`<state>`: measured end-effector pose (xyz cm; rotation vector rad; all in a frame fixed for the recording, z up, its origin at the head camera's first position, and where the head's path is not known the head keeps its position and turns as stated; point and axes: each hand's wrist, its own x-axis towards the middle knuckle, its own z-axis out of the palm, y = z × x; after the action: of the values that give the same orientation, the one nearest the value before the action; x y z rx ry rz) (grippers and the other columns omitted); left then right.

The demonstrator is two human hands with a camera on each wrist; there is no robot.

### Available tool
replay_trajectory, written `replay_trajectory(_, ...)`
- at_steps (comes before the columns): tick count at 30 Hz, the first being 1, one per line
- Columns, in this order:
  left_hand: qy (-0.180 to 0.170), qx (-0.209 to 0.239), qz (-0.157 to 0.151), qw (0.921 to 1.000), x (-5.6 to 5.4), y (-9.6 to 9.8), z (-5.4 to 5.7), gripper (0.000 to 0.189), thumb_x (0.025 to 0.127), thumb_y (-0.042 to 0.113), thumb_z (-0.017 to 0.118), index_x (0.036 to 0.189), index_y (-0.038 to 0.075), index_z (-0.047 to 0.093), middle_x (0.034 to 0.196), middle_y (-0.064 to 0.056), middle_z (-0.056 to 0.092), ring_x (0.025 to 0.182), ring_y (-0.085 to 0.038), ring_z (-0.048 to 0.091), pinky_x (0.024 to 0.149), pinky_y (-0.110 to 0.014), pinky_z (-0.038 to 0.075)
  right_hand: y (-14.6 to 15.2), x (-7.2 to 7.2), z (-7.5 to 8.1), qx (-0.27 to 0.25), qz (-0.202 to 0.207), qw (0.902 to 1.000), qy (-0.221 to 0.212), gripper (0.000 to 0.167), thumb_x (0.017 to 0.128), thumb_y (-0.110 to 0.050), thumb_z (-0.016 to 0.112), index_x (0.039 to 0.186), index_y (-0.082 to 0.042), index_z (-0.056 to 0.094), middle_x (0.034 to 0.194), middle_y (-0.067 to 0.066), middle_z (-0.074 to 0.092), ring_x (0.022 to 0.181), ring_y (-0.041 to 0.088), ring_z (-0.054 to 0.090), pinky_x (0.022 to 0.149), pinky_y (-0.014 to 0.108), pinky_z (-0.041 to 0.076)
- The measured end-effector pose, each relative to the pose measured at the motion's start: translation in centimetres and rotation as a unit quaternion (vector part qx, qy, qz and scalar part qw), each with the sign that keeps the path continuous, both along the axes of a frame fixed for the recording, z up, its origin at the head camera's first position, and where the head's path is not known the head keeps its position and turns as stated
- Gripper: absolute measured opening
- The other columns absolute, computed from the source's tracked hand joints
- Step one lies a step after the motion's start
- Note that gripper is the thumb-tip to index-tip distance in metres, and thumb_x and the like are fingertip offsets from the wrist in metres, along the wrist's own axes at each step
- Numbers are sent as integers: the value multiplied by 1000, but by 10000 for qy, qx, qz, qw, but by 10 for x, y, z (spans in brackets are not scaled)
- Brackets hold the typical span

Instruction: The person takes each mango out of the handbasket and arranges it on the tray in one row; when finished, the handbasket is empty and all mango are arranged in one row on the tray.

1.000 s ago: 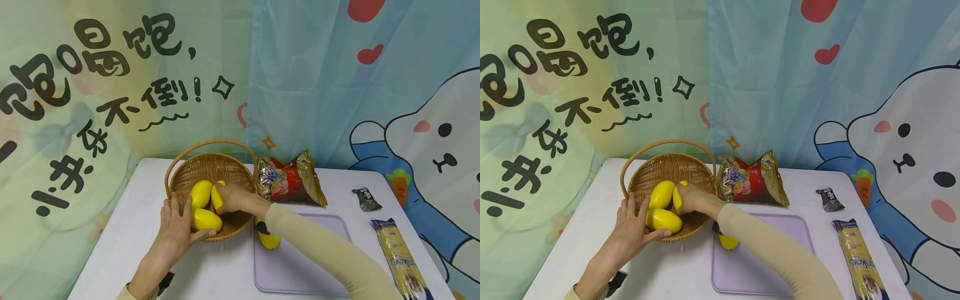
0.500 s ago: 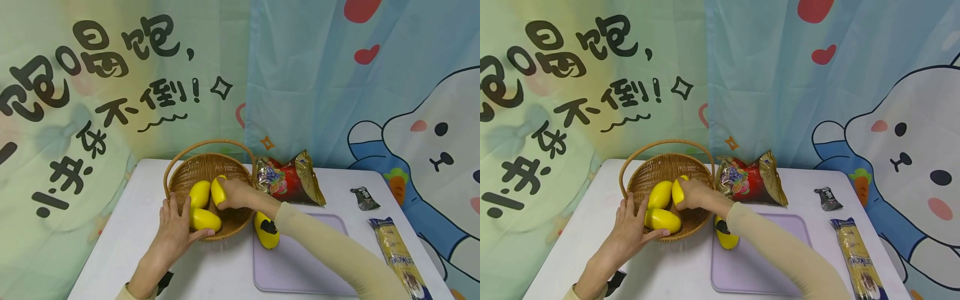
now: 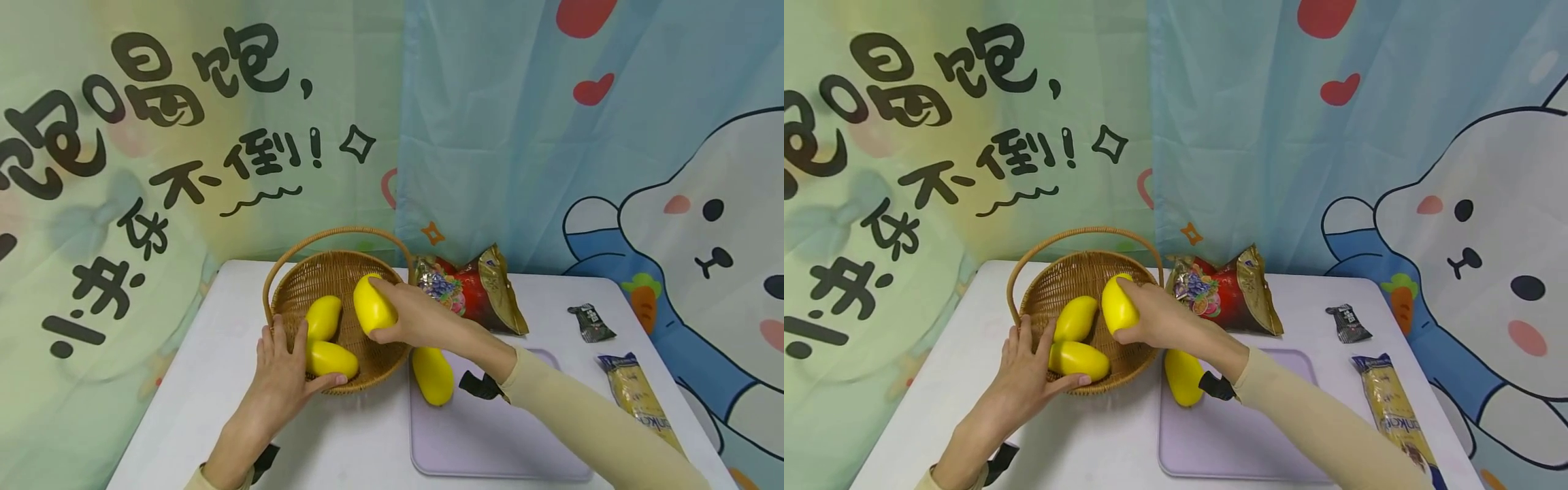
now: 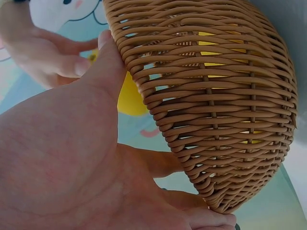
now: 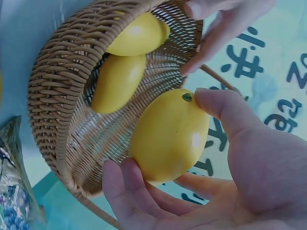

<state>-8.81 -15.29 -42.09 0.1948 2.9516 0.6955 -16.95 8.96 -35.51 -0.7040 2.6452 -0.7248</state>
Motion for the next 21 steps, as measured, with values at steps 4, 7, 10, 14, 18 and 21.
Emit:
replay_trajectory(4,42,31,-10,10000,1,-1,0,112,85,62,72,159,-5,20,159,-45,-3,145,-67,-4,118,-73,8,13,12,7,-89,-78,9999,64,88,88,-38,77,159,-14,33,137,14,59,106,24,58,81,35,54)
replay_trajectory(7,128,72,-17,9999,2,-1,0,112,84,61,73,158,-6,22,159,-46,-1,145,-68,-2,118,-73,9,25,20,14,-123,-182,9996,157,89,88,-39,78,160,-15,33,146,13,54,117,27,58,91,42,54)
replay_trajectory(10,178,88,-22,9998,2,-1,-1,112,83,61,73,158,-6,23,158,-46,0,144,-69,-2,117,-74,9,38,26,19,-222,-279,9991,226,90,88,-40,78,161,-17,31,152,11,50,128,27,55,102,47,52)
replay_trajectory(14,226,110,-33,9997,3,-1,-1,112,83,61,74,157,-7,24,158,-47,1,144,-70,0,116,-75,10,59,34,22,-413,-407,9976,385,92,87,-36,79,161,-17,29,153,10,49,121,24,57,98,43,53)
replay_trajectory(18,182,79,-39,9998,2,-1,0,113,83,62,73,158,-7,23,158,-47,1,144,-69,0,117,-74,10,78,39,18,-379,-663,9956,541,93,85,-33,81,160,-14,30,140,10,58,104,23,58,86,37,53)
replay_trajectory(21,138,18,-51,9999,1,-1,2,114,84,64,71,158,-6,21,158,-47,0,144,-68,-1,118,-73,8,92,40,10,-287,-869,9943,545,93,85,-33,82,160,-11,31,134,11,60,102,22,58,84,36,54)
